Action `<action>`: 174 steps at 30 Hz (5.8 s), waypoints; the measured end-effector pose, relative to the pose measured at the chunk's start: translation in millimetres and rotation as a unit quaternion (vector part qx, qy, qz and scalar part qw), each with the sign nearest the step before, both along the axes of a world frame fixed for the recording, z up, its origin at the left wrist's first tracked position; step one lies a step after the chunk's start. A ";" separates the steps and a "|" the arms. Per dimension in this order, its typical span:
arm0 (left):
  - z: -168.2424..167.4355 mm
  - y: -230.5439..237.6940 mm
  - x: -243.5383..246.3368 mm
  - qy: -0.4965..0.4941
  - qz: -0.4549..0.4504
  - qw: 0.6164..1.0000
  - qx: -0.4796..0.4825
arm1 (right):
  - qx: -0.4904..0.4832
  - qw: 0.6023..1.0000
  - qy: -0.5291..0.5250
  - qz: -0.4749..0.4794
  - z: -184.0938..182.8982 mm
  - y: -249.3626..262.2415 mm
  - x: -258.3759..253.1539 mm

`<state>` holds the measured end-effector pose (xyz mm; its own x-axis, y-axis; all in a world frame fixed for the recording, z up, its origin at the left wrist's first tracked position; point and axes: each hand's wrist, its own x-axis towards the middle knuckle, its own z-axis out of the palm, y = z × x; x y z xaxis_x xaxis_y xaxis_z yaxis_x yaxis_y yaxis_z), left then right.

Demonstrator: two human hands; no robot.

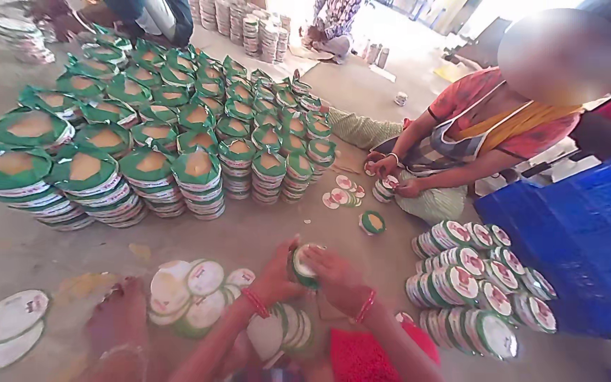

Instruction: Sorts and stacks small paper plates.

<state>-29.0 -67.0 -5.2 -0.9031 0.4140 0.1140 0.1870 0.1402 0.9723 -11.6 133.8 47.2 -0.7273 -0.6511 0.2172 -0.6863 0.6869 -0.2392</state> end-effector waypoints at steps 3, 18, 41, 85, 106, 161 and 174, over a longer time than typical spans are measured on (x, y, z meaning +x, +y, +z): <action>4.1 -1.1 -0.5 -0.018 -0.006 1.000 -0.013 | 0.021 1.000 -0.006 0.003 -3.1 2.9 3.4; 3.8 -5.1 -5.1 -0.085 -0.060 0.991 0.080 | 0.067 0.997 -0.020 -0.014 -21.6 13.2 27.9; 9.8 24.6 11.6 0.149 0.086 0.961 -0.218 | -0.038 0.972 -0.170 -0.159 -16.1 -8.4 31.6; 56.8 -38.9 -58.4 0.298 0.297 0.907 -0.038 | 0.073 0.891 -0.219 -0.392 -120.2 64.5 -114.8; 67.7 -72.8 -33.5 0.031 0.405 0.906 0.122 | -0.743 0.500 -0.424 -0.133 -37.5 111.9 -77.9; -21.9 3.0 -5.1 0.003 0.022 0.988 -0.152 | 0.100 0.832 -0.310 -0.449 -58.7 48.0 73.1; -55.9 18.7 10.8 0.008 0.070 0.997 0.031 | -0.220 0.945 -0.114 -0.214 -42.2 1.8 1.1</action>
<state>-18.2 -48.3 -61.1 -0.9496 0.2750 0.1502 0.1851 0.1058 0.9770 -10.5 135.6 5.0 -0.9640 -0.1703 0.2042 -0.2646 0.6893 -0.6744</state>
